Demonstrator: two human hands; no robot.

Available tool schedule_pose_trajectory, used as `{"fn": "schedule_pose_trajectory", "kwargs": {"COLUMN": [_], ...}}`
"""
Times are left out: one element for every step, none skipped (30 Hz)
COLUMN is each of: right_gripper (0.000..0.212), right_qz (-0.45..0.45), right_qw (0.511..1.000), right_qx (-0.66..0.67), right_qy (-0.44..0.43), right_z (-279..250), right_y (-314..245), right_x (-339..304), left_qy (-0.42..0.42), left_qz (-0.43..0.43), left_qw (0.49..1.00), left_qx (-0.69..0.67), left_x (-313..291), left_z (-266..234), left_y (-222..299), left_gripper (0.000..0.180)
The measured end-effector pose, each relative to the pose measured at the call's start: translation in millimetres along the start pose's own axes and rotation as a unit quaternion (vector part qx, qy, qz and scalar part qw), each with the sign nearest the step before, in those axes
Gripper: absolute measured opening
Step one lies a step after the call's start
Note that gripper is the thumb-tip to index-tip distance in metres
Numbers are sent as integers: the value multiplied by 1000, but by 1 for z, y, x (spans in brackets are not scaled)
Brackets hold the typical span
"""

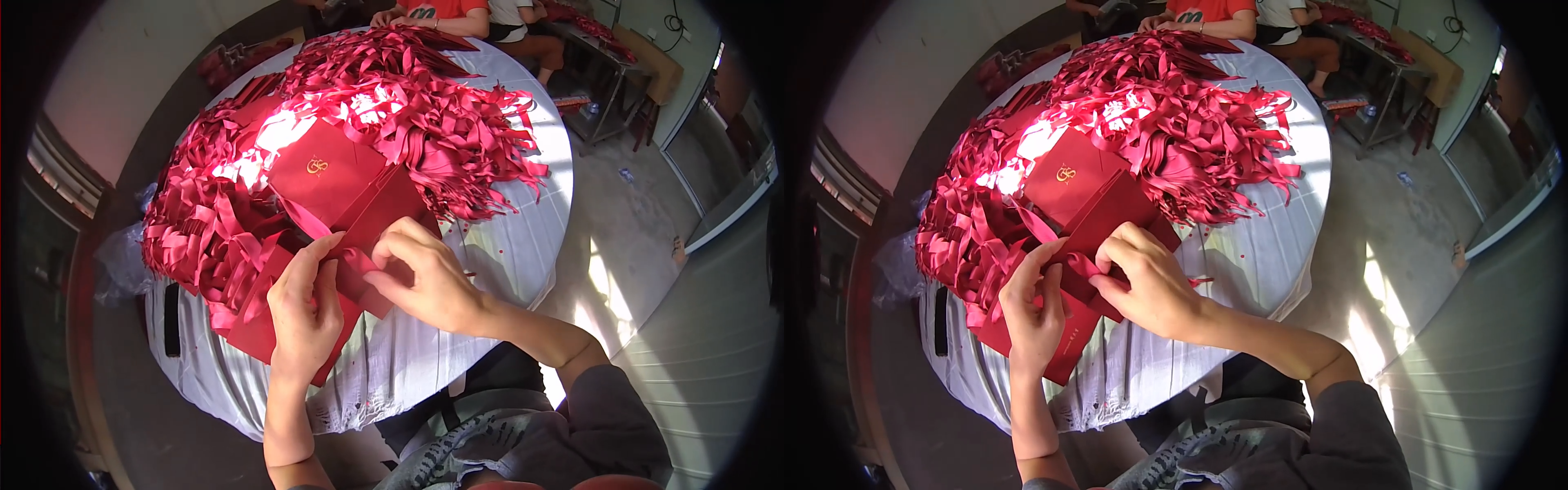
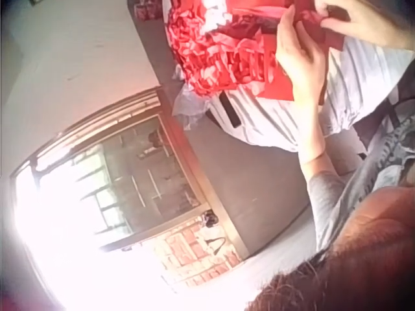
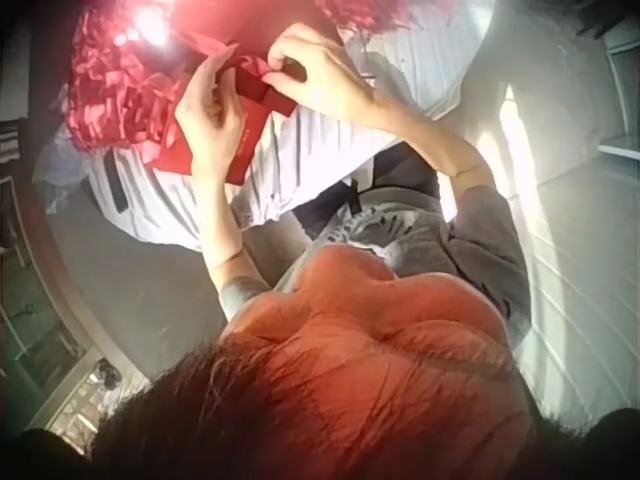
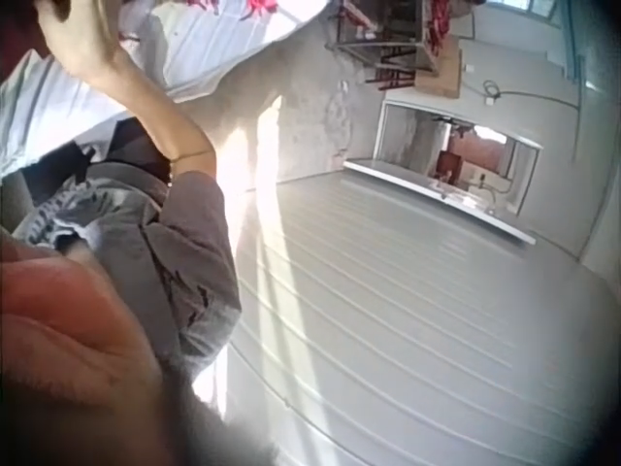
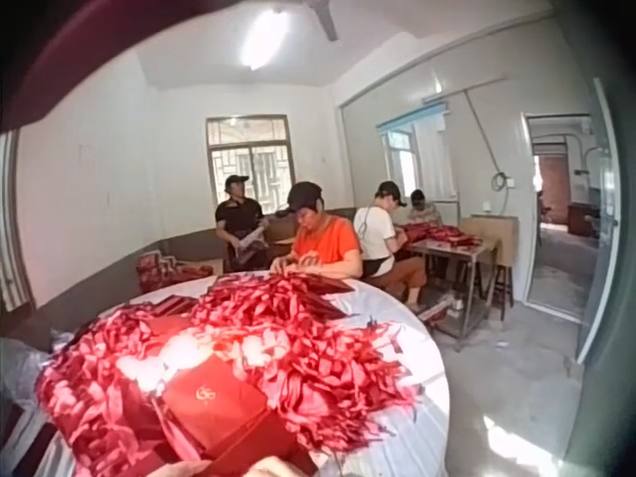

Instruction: The person attaches ribbon handles to paper gift bags by inserting ribbons through the bag slots and folding the bags by hand.

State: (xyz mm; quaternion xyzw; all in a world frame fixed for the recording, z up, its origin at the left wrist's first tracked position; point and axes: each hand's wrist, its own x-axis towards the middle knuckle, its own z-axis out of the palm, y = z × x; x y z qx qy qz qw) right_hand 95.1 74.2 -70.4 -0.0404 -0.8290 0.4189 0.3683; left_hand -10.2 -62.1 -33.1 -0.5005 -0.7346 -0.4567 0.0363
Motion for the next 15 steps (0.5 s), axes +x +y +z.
{"fn": "schedule_pose_trajectory", "kwargs": {"right_gripper": [16, 15, 15, 15, 15, 14, 13, 14, 13, 14, 13, 13, 13, 14, 12], "right_qz": [5, 69, 74, 79, 117, 56, -5, -38, -42, -47, -63, -48, -34, -26, 40], "right_qw": [999, 995, 994, 992, 985, 995, 997, 996, 993, 989, 986, 985, 982, 980, 974], "right_qx": [39, 53, 69, 84, 99, 41, -18, -52, -81, -111, -117, -114, -112, -105, -98], "right_qy": [-9, -38, -49, -59, -80, -76, -70, -57, -73, -88, -96, -123, -149, -169, -198], "right_z": [-4, -12, -15, -18, -25, -32, -38, -44, -52, -61, -69, -79, -91, -103, -114], "right_y": [-3, -9, -6, -4, -4, -4, -3, -2, -6, -9, -7, -5, -3, -1, 0], "right_x": [0, 0, 1, 4, 6, 10, 13, 16, 19, 21, 22, 21, 20, 20, 17], "left_qy": [6, 11, 11, 11, 12, 11, 8, 5, 6, 10, 16, 18, 31, 44, 26], "left_qz": [-7, -13, -14, -10, -7, -6, -5, -4, -3, -13, -22, -22, -6, 12, -3], "left_qw": [1000, 1000, 1000, 1000, 1000, 1000, 1000, 1000, 1000, 1000, 1000, 1000, 999, 999, 1000], "left_qx": [-2, -5, -5, -13, -21, -22, -20, -19, -19, -9, 2, 3, -3, -10, -6], "left_x": [-1, -1, -1, -1, -1, 0, 0, 1, 1, 2, 2, 1, 0, 1, 0], "left_z": [0, 0, 0, 0, 1, 0, 0, 0, 0, -1, -2, -1, 1, 2, 0], "left_y": [-4, -6, -6, -6, -6, -6, -6, -5, -2, 3, 5, 2, -4, -5, -2], "left_gripper": [27, 26, 26, 25, 23, 23, 20, 18, 18, 15, 15, 15, 16, 18, 17]}}
